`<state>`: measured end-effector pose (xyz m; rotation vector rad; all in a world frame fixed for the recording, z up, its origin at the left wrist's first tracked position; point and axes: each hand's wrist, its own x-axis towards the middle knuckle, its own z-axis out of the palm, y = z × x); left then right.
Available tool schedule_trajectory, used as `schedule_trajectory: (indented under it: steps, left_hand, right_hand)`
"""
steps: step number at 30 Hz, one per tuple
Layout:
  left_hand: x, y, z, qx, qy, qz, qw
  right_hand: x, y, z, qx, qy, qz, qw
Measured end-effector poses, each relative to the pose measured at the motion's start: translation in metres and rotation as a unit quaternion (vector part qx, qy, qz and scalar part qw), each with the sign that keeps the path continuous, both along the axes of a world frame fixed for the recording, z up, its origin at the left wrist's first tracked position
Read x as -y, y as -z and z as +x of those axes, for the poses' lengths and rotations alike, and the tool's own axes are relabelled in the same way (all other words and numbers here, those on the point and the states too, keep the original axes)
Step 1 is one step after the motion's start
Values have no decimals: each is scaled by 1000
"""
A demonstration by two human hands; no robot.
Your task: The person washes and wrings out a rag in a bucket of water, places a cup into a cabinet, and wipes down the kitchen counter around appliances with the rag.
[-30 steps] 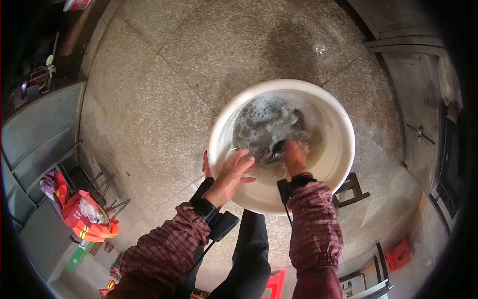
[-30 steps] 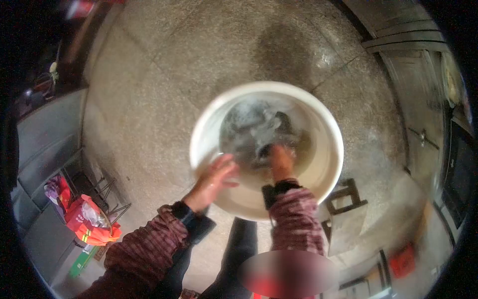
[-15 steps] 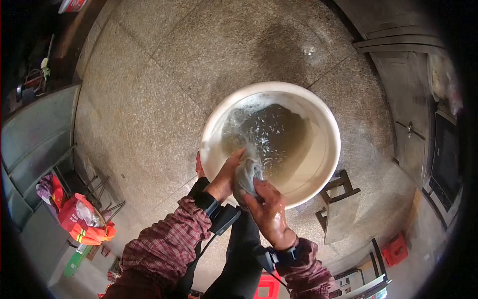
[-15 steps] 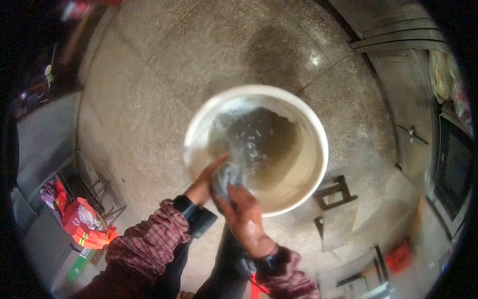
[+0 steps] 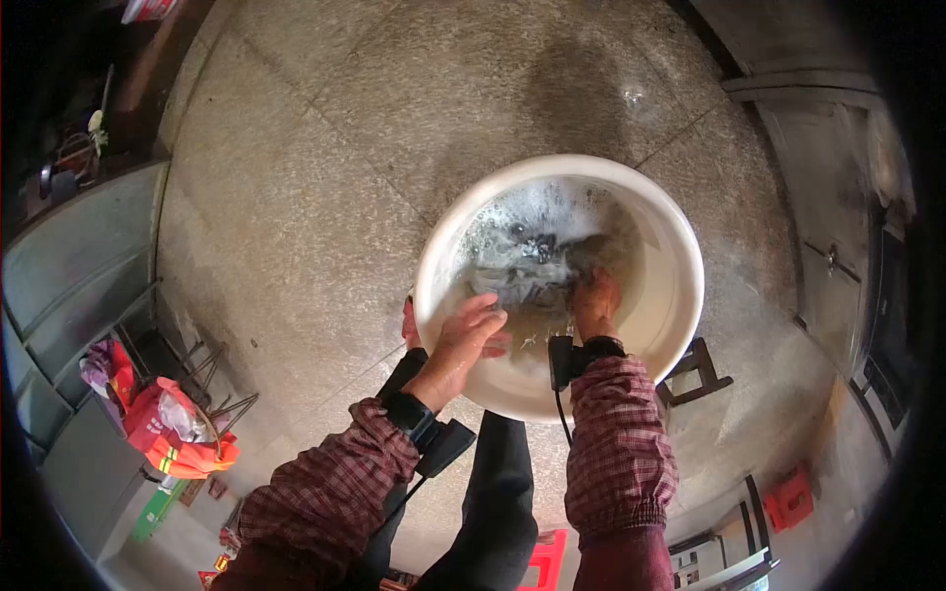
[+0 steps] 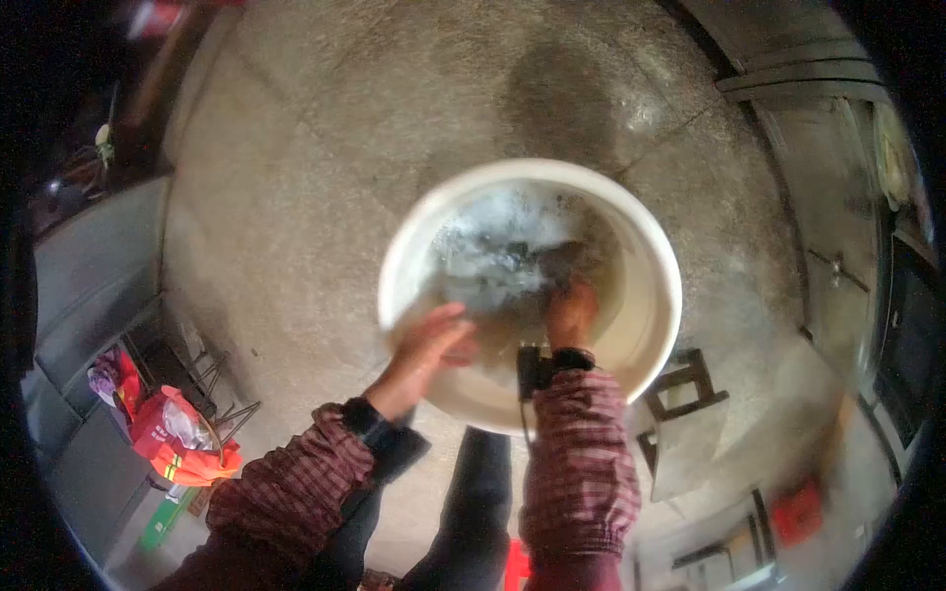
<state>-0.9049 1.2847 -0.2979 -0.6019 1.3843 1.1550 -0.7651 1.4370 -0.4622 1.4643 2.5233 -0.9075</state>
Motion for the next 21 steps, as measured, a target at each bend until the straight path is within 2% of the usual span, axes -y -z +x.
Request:
schedule_trajectory:
  steps: [1, 2, 4, 5, 6, 8, 9, 10, 11, 13, 14, 15, 17, 18, 19, 20, 21]
  left_hand:
    - [-1, -2, 1, 10, 13, -12, 1000]
    - [-3, -1, 3, 12, 11, -12, 1000]
    - [-9, -1, 8, 34, 16, -4, 999]
    - [-12, -1, 9, 35, 13, -2, 999]
    - [-16, -2, 8, 46, 6, 6, 999]
    - [-22, -3, 3, 57, 1, 17, 998]
    - [-24, -4, -2, 68, -25, 59, 996]
    - [-26, -4, -6, 77, -51, 102, 990]
    - [-28, -5, -8, 87, -77, 143, 983]
    - [-30, -5, -2, 72, -73, 129, 986]
    - [-26, -6, 4, 72, -89, 174, 978]
    - [-22, -6, 7, 73, -105, 219, 967]
    - [-17, -2, 8, 89, -115, 187, 972]
    - [-14, 1, 9, 71, -93, 163, 980]
    - [-11, 3, 10, 54, -72, 138, 986]
    - [-6, 0, 5, 45, -4, 74, 996]
    - [-3, 1, 7, 46, -3, 71, 996]
  right_hand:
    - [-2, 0, -3, 36, 33, -121, 991]
    - [3, -4, -3, 37, 32, -121, 991]
    - [16, -47, -14, -10, -46, -47, 998]
    - [14, -91, -17, -54, -83, -141, 985]
    - [17, -145, -32, -111, 61, -262, 957]
    - [28, -204, -34, -131, 88, -327, 932]
    - [31, -229, -36, -182, 109, -350, 912]
    - [33, -240, -28, -157, 23, -302, 940]
    - [33, -261, -35, -158, 51, -344, 924]
    - [42, -264, -33, -179, 44, -345, 920]
    - [40, -257, -32, -167, 5, -326, 931]
    - [39, -242, -30, -168, 6, -325, 931]
    - [35, -191, -20, -126, -68, -212, 967]
    - [32, -163, -16, -133, -59, -197, 969]
    - [27, -135, -13, -88, -88, -161, 979]
    - [21, -108, -10, -43, -117, -124, 985]
    - [12, -82, -7, 53, -182, -60, 980]
